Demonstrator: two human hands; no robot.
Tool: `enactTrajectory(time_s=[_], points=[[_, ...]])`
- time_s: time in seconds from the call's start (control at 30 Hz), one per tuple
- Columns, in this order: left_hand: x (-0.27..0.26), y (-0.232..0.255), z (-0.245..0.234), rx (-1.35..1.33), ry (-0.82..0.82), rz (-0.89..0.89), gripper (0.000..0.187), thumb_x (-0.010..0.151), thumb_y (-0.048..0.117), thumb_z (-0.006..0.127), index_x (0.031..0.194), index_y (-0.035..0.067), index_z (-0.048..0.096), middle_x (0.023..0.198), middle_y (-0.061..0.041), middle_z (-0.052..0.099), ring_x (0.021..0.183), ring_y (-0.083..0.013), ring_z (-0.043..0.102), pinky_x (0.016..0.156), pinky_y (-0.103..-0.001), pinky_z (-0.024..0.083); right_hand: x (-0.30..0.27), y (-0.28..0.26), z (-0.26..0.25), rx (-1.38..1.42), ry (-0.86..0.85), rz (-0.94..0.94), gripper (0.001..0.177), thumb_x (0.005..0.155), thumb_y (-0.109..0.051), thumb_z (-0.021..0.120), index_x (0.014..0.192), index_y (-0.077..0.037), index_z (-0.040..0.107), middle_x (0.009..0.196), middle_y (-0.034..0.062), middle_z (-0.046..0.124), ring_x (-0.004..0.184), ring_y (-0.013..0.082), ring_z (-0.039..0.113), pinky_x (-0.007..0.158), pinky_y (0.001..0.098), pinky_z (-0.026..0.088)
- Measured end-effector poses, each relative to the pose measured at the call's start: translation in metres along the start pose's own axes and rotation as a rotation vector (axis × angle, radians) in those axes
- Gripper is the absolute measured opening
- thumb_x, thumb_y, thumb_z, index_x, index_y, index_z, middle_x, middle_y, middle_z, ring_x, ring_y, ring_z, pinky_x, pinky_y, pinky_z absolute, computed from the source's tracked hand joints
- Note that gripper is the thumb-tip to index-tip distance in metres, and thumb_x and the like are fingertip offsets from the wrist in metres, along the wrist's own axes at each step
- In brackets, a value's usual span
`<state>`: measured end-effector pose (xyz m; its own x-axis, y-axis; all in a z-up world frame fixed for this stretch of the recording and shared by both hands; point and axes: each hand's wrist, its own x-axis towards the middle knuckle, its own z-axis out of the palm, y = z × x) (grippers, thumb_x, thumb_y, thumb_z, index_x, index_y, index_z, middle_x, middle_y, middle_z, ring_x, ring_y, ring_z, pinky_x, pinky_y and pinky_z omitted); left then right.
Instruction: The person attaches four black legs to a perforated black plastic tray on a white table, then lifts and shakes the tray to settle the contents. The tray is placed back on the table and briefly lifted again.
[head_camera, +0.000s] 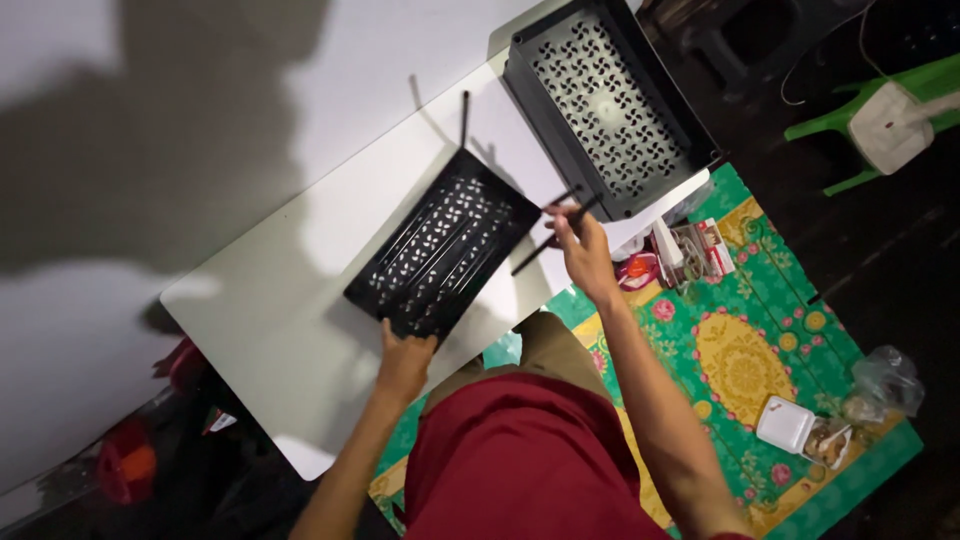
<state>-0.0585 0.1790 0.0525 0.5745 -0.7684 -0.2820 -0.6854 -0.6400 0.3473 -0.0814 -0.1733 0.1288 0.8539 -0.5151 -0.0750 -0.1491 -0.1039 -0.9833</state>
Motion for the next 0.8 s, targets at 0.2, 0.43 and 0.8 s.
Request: enactTrajectory(time_s=[0.2, 0.43, 0.8], points=[[0.017, 0.014, 0.045, -0.194, 0.246, 0.075, 0.009, 0.084, 0.009, 0.073, 0.093, 0.009, 0.071, 0.087, -0.014, 0.071, 0.089, -0.0322, 0.069, 0.083, -0.045, 0.05, 0.019, -0.007, 0.019, 0.2, 0.011, 0.052, 0.025, 0.106, -0.024, 0.058, 0.116, -0.001, 0.06, 0.106, 0.0101, 0.071, 0.095, 0.0181, 0.071, 0.083, 0.0346, 0.062], [0.089, 0.051, 0.065, -0.488, 0.396, 0.152, 0.027, 0.085, 0.025, 0.078, 0.101, 0.005, 0.068, 0.092, -0.014, 0.071, 0.089, -0.0337, 0.067, 0.081, -0.044, 0.054, -0.048, 0.002, 0.024, 0.018, 0.07, 0.064, 0.023, 0.104, -0.02, 0.063, 0.107, 0.002, 0.065, 0.095, 0.0089, 0.072, 0.088, 0.0153, 0.071, 0.081, 0.0303, 0.061], [0.136, 0.096, 0.045, -0.681, 0.453, 0.087, 0.021, 0.09, 0.017, 0.074, 0.102, 0.003, 0.066, 0.096, -0.017, 0.067, 0.094, -0.0397, 0.064, 0.082, -0.047, 0.051, -0.082, -0.009, 0.022, -0.149, 0.131, -0.059, 0.014, 0.101, -0.012, 0.067, 0.104, 0.002, 0.068, 0.095, 0.0094, 0.072, 0.087, 0.0149, 0.07, 0.073, 0.0293, 0.059]])
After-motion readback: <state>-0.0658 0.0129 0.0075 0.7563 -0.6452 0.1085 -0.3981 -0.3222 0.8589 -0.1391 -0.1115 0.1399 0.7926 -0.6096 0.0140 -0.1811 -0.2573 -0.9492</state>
